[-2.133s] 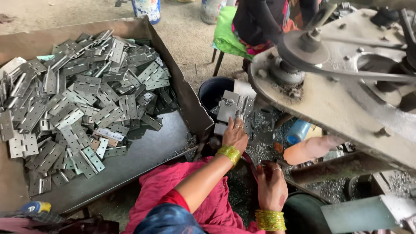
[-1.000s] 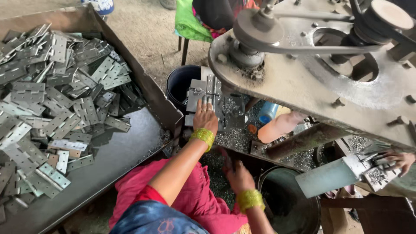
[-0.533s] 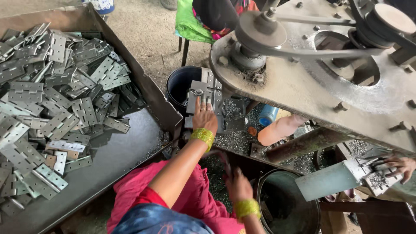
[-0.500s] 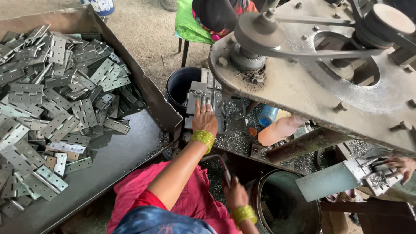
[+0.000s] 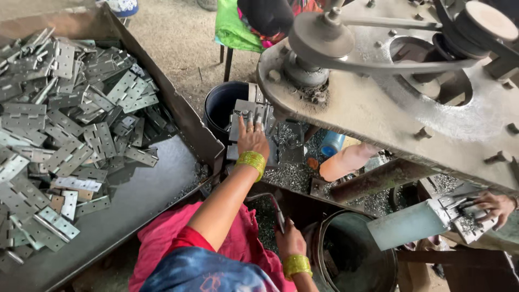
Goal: The person sits at a manual press machine and repeatedly picks up small metal plates from a bin, places them into the press, and operates the lever to process them. The processed plates are then dropped into a collection bin below.
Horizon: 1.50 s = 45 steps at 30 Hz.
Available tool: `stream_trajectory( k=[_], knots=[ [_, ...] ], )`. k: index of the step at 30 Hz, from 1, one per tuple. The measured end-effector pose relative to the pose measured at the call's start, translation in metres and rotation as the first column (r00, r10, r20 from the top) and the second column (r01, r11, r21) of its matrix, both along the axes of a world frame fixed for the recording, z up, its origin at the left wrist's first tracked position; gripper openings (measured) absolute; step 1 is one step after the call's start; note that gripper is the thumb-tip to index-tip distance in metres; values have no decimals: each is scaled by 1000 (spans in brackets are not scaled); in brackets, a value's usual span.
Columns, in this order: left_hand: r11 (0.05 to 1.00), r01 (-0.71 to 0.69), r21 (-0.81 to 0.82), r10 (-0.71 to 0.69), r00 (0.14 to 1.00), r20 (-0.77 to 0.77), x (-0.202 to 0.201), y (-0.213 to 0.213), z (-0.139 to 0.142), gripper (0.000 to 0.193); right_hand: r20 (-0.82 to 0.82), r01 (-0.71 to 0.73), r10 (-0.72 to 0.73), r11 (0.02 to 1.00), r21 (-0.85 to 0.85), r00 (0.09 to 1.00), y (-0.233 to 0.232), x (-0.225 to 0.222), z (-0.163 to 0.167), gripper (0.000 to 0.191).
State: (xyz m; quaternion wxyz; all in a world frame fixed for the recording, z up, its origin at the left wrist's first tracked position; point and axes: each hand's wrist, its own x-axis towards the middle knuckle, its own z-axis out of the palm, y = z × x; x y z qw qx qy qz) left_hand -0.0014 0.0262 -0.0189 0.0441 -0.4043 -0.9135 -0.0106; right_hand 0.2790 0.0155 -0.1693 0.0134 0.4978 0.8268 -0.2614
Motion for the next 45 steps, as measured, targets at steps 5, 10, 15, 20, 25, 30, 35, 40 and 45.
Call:
stream_trajectory(
  k=[5,10,15,20,25,30,35,40,45],
  knots=[
    [999,-9,48,4,995,100,-13,2,-15,50,-43,-21,22,1000,23,999,1,-2,-20,53],
    [1000,11,19,-13,997,75,-9,2,-5,44,-43,-103,110,985,137,993,7,-19,63,58],
    [980,195,30,-195,981,-23,34,-59,-21,45,-467,64,192,876,478,863,-11,-42,170,53],
    [841,451,298,-441,891,-104,41,-100,-23,26,-513,83,201,875,478,835,-26,-55,213,31],
    [809,394,436,-303,915,-266,45,-16,10,31,-560,114,230,852,512,796,-23,-55,210,29],
    [950,220,222,-228,974,10,62,27,-2,27,-607,92,234,885,457,760,-18,-51,202,20],
    [914,224,339,-170,968,-183,60,-23,-52,47,-548,74,189,904,421,814,-19,-43,199,20],
    [988,73,137,-106,961,254,55,-54,-30,54,-431,-11,179,931,365,884,-21,-47,205,19],
    [998,55,-29,-54,998,30,46,-40,9,32,-319,-89,209,932,352,924,-13,-51,200,23]
  ],
)
